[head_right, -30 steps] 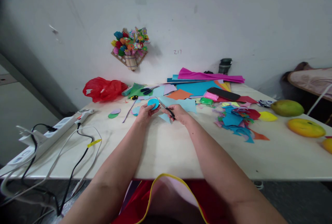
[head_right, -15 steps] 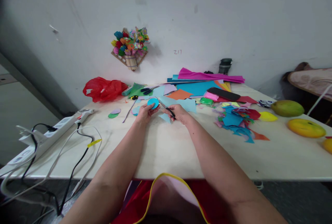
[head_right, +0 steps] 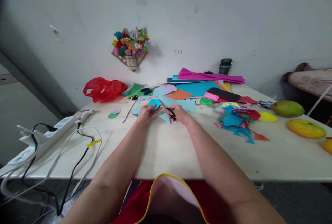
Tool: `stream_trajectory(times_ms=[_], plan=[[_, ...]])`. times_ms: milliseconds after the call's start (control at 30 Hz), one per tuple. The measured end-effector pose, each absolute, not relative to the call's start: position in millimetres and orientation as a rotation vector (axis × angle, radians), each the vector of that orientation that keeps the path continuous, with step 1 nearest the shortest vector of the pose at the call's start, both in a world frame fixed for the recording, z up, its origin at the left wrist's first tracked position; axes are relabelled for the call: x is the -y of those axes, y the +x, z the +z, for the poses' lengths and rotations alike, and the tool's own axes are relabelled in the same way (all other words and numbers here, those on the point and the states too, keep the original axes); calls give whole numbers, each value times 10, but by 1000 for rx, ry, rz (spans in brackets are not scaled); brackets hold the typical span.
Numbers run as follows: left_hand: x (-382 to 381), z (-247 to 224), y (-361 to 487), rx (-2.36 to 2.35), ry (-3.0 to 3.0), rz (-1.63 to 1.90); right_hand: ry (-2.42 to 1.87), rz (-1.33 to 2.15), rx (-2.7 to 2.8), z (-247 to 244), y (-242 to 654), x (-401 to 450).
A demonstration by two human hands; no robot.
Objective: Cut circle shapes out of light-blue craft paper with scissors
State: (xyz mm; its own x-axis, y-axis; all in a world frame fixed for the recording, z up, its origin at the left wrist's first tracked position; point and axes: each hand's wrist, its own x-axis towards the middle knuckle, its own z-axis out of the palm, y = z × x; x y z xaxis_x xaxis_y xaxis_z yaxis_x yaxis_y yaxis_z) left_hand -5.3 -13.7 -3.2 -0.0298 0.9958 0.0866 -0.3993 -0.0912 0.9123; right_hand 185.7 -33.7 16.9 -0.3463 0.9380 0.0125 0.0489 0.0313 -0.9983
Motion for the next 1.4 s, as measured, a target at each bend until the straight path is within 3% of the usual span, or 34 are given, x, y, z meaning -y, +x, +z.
stream_trajectory(times_ms=[1400], plan=[[99,-42,-94,-884,905,1498,-1031,1408,1535,148,1858,308]])
